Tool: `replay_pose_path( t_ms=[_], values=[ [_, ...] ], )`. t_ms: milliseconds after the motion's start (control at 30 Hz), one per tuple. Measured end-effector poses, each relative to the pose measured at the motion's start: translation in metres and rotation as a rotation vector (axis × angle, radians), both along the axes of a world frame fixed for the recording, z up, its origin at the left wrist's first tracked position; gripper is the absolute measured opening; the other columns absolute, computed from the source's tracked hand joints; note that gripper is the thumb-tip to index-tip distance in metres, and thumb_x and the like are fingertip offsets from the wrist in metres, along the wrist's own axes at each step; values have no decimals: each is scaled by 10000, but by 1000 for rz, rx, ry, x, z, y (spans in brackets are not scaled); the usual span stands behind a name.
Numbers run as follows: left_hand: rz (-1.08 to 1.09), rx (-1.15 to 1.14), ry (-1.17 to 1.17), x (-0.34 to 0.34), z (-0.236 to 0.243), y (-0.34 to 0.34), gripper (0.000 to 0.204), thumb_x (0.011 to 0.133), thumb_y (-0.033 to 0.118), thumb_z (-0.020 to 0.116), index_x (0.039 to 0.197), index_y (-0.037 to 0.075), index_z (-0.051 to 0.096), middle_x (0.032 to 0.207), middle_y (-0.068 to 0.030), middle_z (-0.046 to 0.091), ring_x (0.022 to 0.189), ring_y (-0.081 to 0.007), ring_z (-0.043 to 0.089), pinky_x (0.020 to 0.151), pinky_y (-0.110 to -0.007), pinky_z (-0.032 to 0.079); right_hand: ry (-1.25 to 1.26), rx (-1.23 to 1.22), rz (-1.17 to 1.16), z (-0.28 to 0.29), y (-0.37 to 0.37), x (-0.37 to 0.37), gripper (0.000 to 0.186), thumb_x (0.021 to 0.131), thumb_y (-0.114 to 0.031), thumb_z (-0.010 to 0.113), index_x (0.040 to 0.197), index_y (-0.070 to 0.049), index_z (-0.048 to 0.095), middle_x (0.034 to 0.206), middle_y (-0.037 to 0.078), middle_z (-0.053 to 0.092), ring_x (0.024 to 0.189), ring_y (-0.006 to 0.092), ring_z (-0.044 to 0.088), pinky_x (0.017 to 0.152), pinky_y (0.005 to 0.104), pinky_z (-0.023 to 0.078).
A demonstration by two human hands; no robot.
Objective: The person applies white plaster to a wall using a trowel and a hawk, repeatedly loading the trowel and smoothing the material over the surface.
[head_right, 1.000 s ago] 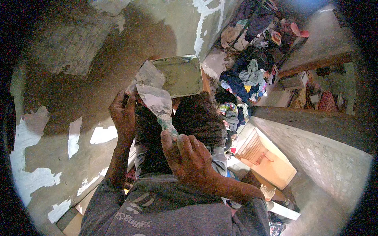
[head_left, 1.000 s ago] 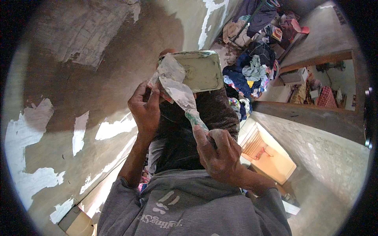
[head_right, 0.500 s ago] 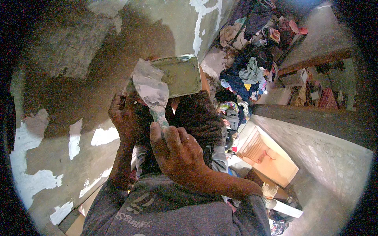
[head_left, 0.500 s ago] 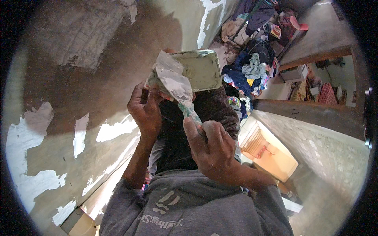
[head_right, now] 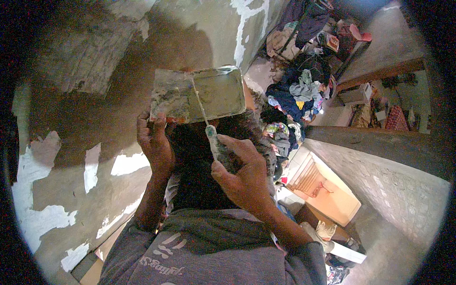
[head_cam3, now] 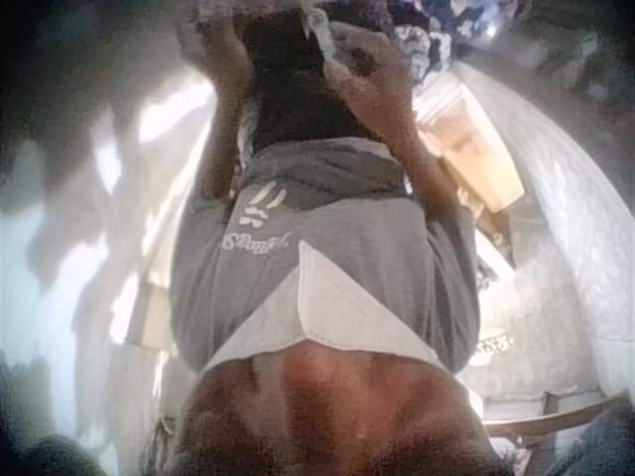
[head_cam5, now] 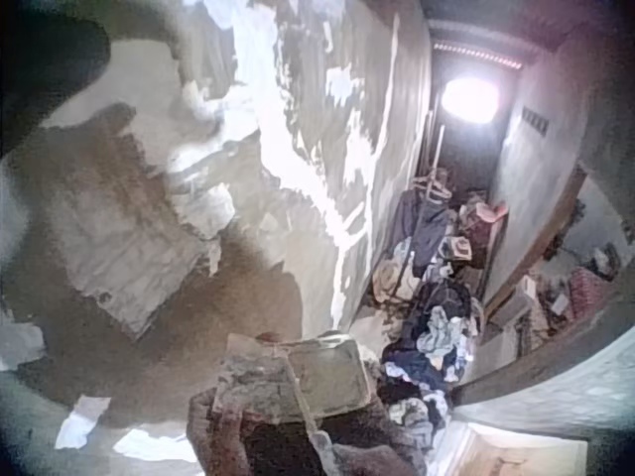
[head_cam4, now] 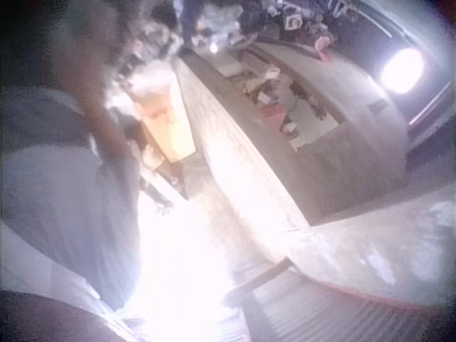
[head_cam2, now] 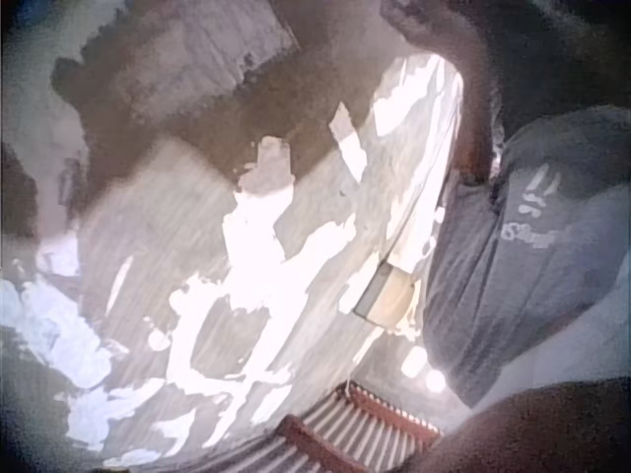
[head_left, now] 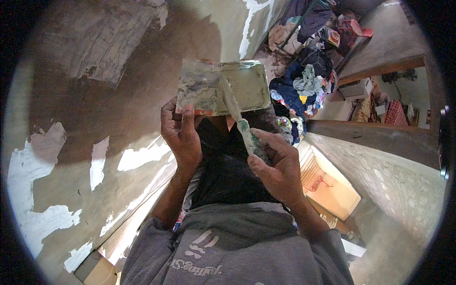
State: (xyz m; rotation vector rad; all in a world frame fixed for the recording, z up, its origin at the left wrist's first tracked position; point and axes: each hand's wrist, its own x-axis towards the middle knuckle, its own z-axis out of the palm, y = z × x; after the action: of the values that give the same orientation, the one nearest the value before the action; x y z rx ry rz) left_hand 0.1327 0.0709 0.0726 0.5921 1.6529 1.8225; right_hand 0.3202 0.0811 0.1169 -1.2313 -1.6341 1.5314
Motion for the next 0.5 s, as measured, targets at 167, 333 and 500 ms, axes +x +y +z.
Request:
replay_pose_path(
  t_ms=[167,333,500],
  values=[
    [-43,6,7,3,4,1,283,913,101,504,1132,-56,421,952,-152,586,844,-176,612,757,-321,558,27,23,-101,-9,-2,3,430,701,-106,669,1120,-48,590,880,94,584,765,175,553,714,284,454],
    [-14,-55,52,6,5,3,201,895,176,565,1018,32,496,823,-35,579,741,-113,577,685,-259,483,260,-596,-32,9,5,1,482,740,-25,612,1207,2,494,899,75,578,679,118,559,587,244,460],
    [-22,-41,66,5,0,1,226,899,187,563,1040,20,503,844,-51,595,770,-134,613,683,-263,490,400,-682,-55,-3,4,3,446,738,-36,577,1176,-43,492,947,100,591,640,121,543,547,248,444]
  ],
)
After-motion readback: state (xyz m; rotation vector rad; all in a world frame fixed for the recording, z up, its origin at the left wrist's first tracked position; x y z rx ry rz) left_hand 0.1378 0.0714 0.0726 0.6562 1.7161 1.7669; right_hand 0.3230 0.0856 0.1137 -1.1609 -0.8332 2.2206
